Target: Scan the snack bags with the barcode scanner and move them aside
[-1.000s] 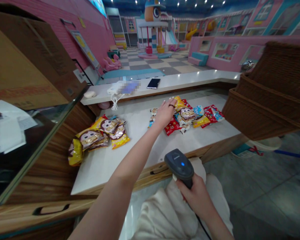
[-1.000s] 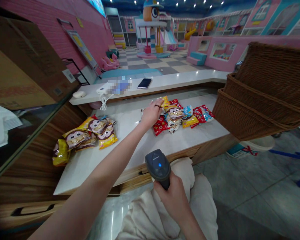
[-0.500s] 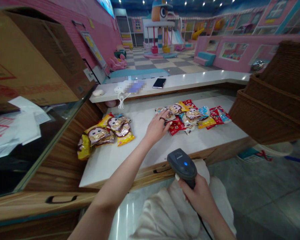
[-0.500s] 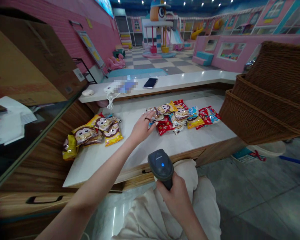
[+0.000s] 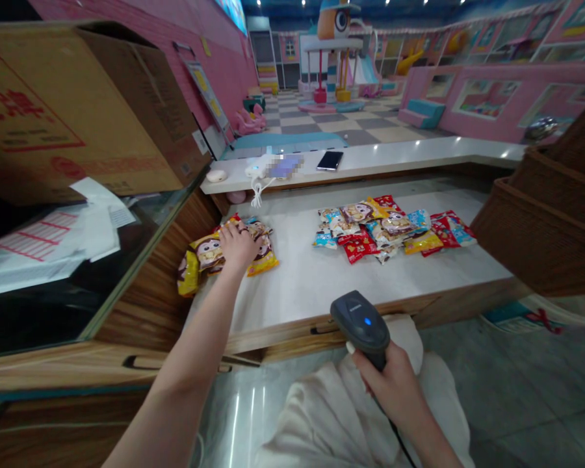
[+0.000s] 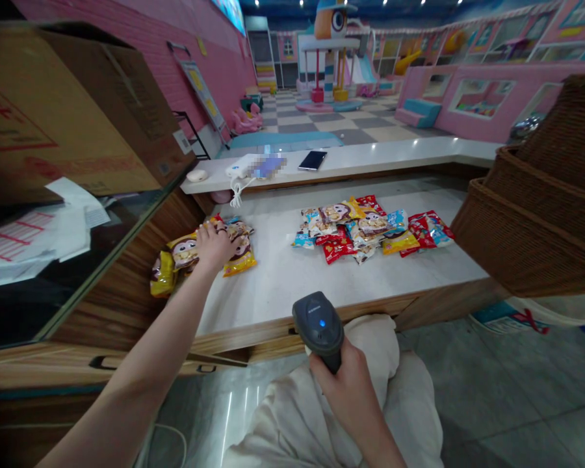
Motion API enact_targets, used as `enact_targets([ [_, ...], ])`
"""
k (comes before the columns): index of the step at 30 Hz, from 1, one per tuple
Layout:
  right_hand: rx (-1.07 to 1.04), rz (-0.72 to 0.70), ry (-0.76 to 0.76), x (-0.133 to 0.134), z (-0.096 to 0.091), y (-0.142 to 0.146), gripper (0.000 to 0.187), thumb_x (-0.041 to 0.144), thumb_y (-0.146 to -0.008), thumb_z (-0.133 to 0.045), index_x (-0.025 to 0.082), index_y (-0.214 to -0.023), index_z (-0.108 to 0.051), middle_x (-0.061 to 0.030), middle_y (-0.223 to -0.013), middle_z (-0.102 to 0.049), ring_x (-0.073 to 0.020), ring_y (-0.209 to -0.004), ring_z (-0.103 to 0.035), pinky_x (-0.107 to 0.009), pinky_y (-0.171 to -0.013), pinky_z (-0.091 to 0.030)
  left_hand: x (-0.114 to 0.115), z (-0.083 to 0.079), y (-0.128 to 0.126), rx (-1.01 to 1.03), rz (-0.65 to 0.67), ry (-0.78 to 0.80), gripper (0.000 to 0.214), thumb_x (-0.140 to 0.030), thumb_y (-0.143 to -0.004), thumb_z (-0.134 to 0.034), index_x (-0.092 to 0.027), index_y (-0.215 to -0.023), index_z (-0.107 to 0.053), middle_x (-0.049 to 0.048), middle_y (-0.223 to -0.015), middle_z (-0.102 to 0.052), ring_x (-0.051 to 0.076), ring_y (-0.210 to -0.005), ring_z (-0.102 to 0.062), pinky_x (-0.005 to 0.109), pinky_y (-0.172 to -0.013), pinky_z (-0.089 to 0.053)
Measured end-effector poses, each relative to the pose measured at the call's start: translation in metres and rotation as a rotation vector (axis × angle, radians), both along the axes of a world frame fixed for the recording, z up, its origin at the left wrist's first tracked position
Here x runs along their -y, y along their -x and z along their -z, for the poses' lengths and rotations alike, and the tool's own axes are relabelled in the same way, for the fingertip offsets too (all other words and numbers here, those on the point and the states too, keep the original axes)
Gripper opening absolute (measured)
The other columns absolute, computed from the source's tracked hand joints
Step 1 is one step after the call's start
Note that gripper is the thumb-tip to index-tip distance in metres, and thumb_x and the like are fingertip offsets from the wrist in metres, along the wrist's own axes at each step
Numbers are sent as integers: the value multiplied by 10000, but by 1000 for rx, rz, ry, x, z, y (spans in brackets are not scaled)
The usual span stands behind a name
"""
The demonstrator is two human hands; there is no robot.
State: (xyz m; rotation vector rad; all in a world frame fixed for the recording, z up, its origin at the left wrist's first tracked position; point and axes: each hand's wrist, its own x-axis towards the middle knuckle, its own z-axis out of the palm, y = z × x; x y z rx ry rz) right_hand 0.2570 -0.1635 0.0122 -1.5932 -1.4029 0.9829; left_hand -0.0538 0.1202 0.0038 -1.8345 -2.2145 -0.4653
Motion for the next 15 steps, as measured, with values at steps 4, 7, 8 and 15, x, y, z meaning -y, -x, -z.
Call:
enact_targets([
  [4,1,18,-12,1,-1,-2,229,363,-858,-616,153,-842,-705,12,-433,-602,-192,-395,-577,-248,-408,-436,1,5,-4,-5,50,-32,712,-406,-920,-530,39,-1472,-469,349,-1506,-464,477,-1447,-389,610,-1184,-270],
  [7,8,34,-9,2,-2,-4,234,374,-856,-625,159,-812,-705,6,-431,-604,-194,-395,-576,-249,-410,-439,8,2,-9,59,84,-68,665,-379,-929,-518,27,-1455,-492,338,-1503,-474,459,-1439,-409,593,-1187,-283],
  [8,8,36,-6,2,-2,-4,234,377,-855,-628,163,-798,-703,7,-428,-600,-192,-394,-572,-249,-411,-441,11,0,-11,99,108,-85,657,-371,-932,-520,25,-1455,-490,334,-1512,-466,450,-1444,-408,586,-1194,-279],
  [15,-27,28,-10,2,-2,-3,221,372,-854,-637,163,-837,-706,15,-435,-595,-187,-390,-570,-245,-406,-439,53,-7,-47,944,507,-199,612,-400,-926,-618,-172,-1482,-502,141,-1569,-491,286,-1493,-396,456,-1258,-248],
])
